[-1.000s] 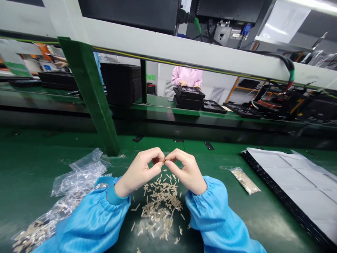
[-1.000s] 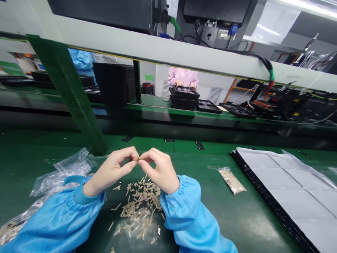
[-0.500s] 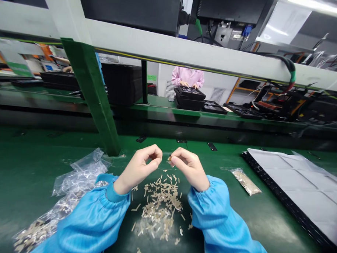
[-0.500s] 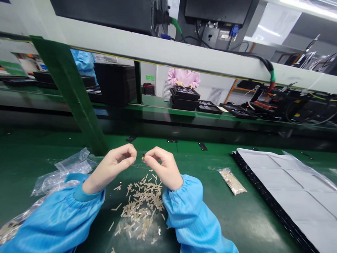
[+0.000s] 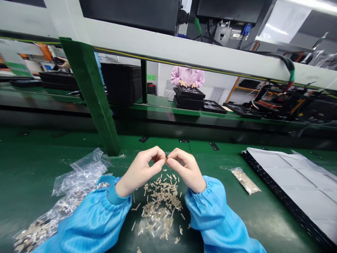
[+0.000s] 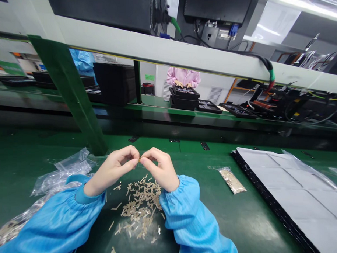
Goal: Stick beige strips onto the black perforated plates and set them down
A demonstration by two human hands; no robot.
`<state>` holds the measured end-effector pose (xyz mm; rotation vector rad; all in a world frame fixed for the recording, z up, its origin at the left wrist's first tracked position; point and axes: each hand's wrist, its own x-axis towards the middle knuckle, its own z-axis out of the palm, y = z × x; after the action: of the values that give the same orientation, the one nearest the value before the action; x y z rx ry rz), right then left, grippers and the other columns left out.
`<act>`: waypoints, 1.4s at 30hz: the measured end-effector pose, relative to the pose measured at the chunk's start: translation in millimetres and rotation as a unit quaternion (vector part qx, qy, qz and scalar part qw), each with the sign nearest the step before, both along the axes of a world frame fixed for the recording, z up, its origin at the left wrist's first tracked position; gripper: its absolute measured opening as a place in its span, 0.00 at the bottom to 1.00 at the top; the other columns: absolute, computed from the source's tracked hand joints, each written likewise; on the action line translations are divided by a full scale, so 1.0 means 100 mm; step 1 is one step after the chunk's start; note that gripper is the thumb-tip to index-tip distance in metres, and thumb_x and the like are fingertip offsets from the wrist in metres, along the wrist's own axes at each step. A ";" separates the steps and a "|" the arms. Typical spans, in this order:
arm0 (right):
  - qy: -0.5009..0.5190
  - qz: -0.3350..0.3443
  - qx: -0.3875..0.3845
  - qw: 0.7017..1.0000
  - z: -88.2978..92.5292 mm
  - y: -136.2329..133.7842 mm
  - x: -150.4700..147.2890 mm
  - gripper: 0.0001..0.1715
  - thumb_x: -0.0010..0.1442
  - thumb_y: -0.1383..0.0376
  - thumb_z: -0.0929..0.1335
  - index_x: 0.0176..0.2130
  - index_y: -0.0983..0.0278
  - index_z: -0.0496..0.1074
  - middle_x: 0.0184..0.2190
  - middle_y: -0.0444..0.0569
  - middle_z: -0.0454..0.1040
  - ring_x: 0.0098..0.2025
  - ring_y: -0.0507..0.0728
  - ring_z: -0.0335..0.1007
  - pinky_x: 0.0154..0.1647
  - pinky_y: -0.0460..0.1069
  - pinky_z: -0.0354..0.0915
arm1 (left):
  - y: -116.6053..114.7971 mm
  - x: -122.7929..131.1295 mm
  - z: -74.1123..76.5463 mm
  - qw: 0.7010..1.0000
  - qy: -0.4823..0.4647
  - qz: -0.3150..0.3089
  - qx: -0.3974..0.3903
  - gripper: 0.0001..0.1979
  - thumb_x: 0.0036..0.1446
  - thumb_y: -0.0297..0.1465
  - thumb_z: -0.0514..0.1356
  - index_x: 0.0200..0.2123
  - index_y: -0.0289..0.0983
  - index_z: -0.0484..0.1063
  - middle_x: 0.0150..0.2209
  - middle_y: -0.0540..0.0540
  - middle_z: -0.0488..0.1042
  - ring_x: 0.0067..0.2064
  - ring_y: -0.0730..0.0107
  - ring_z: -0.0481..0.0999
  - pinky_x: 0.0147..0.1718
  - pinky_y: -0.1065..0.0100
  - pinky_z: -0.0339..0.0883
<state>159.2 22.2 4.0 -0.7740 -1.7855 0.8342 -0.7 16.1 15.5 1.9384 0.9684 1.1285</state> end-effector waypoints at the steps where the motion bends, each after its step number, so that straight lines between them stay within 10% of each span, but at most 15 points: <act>1: 0.015 0.012 -0.016 1.000 0.00 0.00 0.00 0.10 0.57 0.62 0.66 0.26 0.64 0.68 0.24 0.44 0.67 0.28 0.51 0.62 0.30 0.46 0.60 | 0.01 0.00 -0.01 1.000 -0.011 -0.010 -0.013 0.05 0.54 0.29 0.53 0.26 0.36 0.62 0.24 0.53 0.61 0.27 0.75 0.62 0.27 0.72 0.58; 11: 0.164 0.043 -0.089 0.981 -0.09 0.08 0.04 0.08 0.55 0.63 0.67 0.27 0.64 0.67 0.22 0.41 0.67 0.25 0.49 0.63 0.29 0.45 0.62 | 0.06 -0.08 -0.07 0.988 -0.101 -0.071 -0.090 0.05 0.54 0.30 0.54 0.27 0.36 0.61 0.24 0.54 0.60 0.26 0.77 0.60 0.27 0.73 0.56; 18: 0.002 -0.040 0.030 0.999 -0.03 0.02 0.03 0.11 0.57 0.66 0.62 0.23 0.64 0.63 0.22 0.42 0.62 0.25 0.50 0.59 0.29 0.46 0.60 | 0.10 -0.09 -0.11 0.985 -0.133 -0.046 -0.103 0.05 0.53 0.29 0.54 0.27 0.36 0.61 0.23 0.54 0.60 0.26 0.76 0.60 0.26 0.72 0.55; 42: 0.018 -0.077 0.095 0.992 -0.07 -0.05 -0.09 0.05 0.52 0.70 0.66 0.31 0.62 0.63 0.28 0.44 0.67 0.30 0.51 0.65 0.33 0.48 0.65 | 0.05 0.02 -0.05 0.969 -0.175 -0.020 -0.171 0.06 0.49 0.31 0.56 0.24 0.35 0.62 0.21 0.53 0.61 0.24 0.77 0.60 0.24 0.72 0.54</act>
<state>150.4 17.3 -3.1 -0.7550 -1.7203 0.5642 1.2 20.9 10.7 1.4202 0.8597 1.1472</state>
